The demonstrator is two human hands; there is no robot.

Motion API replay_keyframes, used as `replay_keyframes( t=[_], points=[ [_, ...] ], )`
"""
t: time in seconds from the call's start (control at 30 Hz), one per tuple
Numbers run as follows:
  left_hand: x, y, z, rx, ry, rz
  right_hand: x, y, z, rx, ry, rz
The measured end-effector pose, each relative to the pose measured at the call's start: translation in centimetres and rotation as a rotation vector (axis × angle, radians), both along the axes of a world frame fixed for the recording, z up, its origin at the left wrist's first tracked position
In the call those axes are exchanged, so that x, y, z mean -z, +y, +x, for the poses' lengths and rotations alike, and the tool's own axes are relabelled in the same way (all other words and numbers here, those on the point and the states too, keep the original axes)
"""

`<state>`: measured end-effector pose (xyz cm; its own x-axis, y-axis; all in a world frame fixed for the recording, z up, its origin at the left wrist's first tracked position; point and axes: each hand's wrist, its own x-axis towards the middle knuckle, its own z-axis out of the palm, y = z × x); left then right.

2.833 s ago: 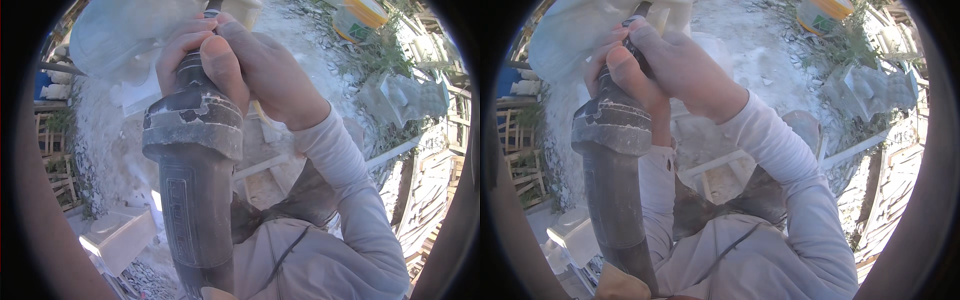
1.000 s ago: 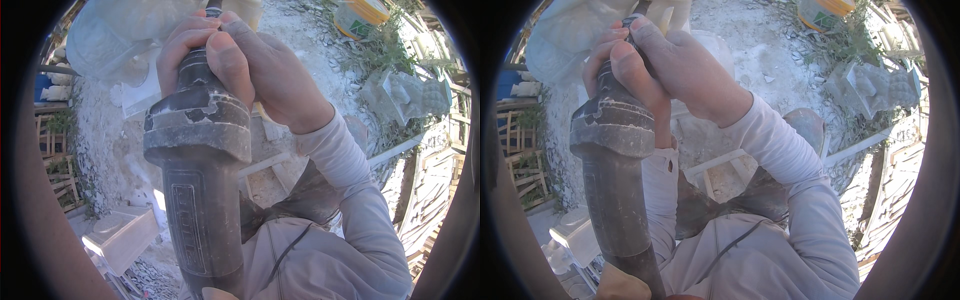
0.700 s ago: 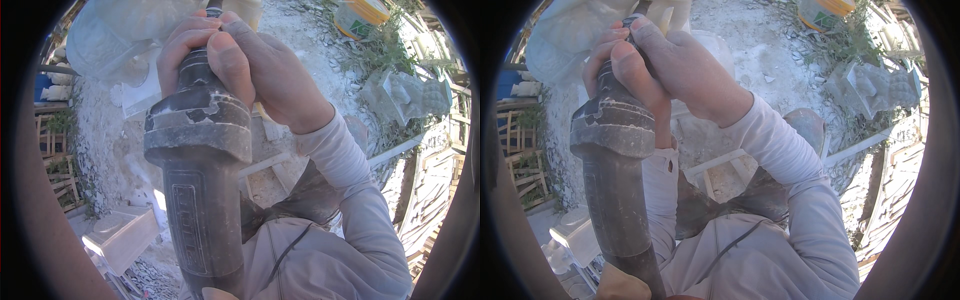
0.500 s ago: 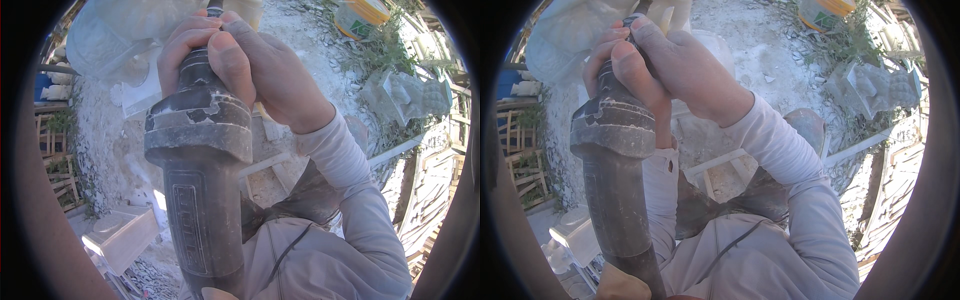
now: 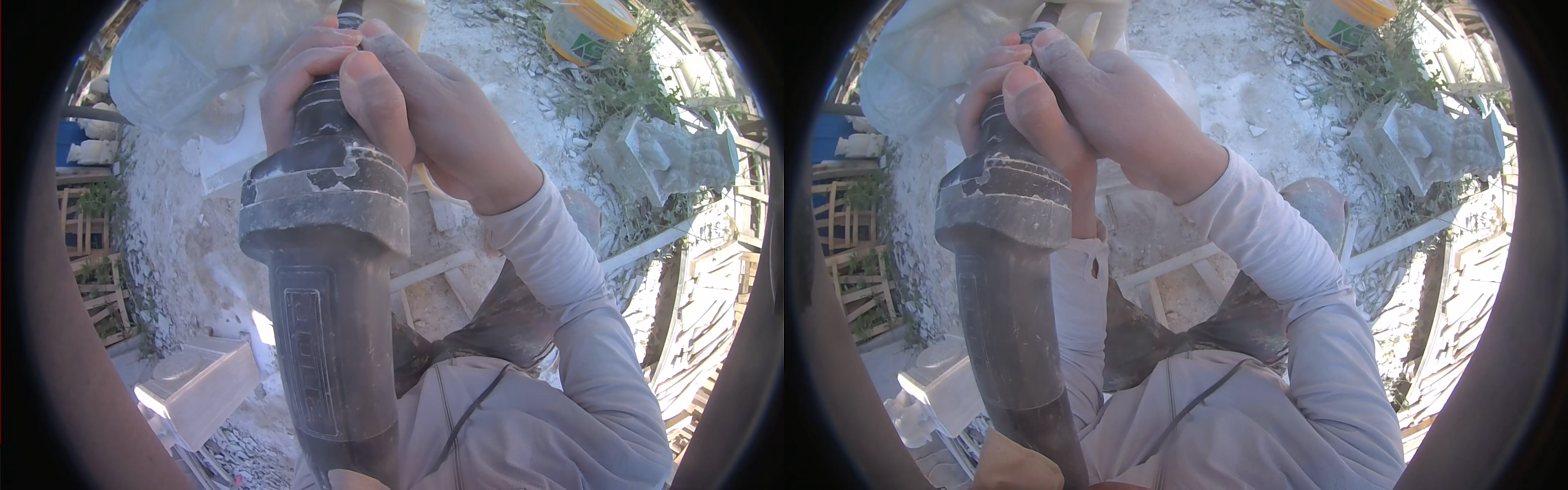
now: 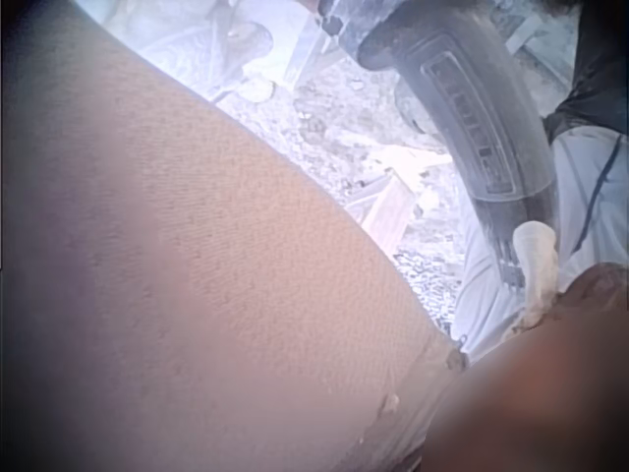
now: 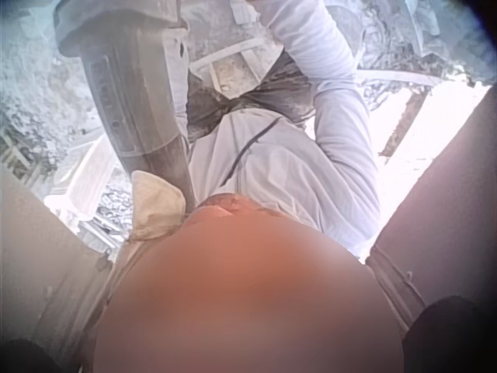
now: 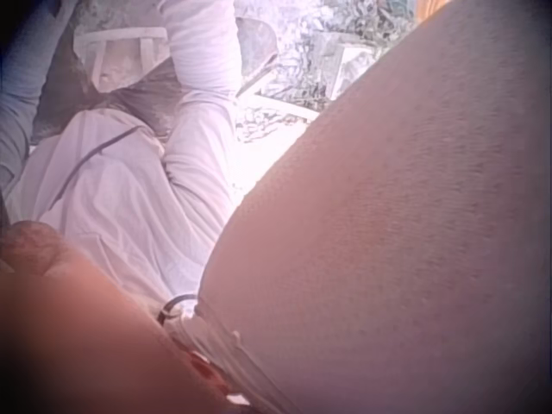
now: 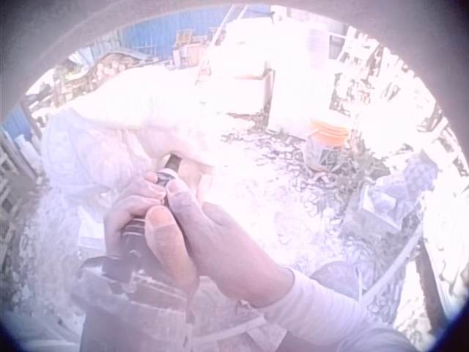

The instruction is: Carving and detailing a stone elephant sculpture using a rotary tool.

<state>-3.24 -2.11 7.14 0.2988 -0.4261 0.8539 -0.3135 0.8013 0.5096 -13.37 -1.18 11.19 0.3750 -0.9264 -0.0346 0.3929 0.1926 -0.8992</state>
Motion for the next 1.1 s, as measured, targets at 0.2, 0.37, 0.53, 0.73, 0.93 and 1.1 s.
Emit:
replay_keyframes(
  t=[0.2,0.37,0.53,0.73,0.93,1.1],
  points=[
    [-0.2,-0.1,-0.1,-0.004,-0.011,-0.02,0.6,0.1,-0.4,0.013,0.221,-0.338],
    [-0.3,0.4,-0.1,0.036,-0.016,0.008,1.5,-0.2,0.0,0.06,0.229,-0.476],
    [-0.5,0.6,-0.1,0.007,-0.005,0.038,1.4,0.0,-0.5,0.02,0.161,-0.441],
    [-0.4,0.6,0.4,0.038,-0.046,0.028,1.1,0.4,-0.4,0.029,0.22,-0.503],
    [-0.2,0.3,0.1,0.048,0.013,-0.037,1.0,0.6,-0.6,0.034,0.278,-0.536],
    [-0.3,0.1,-1.6,0.093,0.244,-0.157,1.0,1.0,-0.7,0.023,0.335,-0.552]
  ],
)
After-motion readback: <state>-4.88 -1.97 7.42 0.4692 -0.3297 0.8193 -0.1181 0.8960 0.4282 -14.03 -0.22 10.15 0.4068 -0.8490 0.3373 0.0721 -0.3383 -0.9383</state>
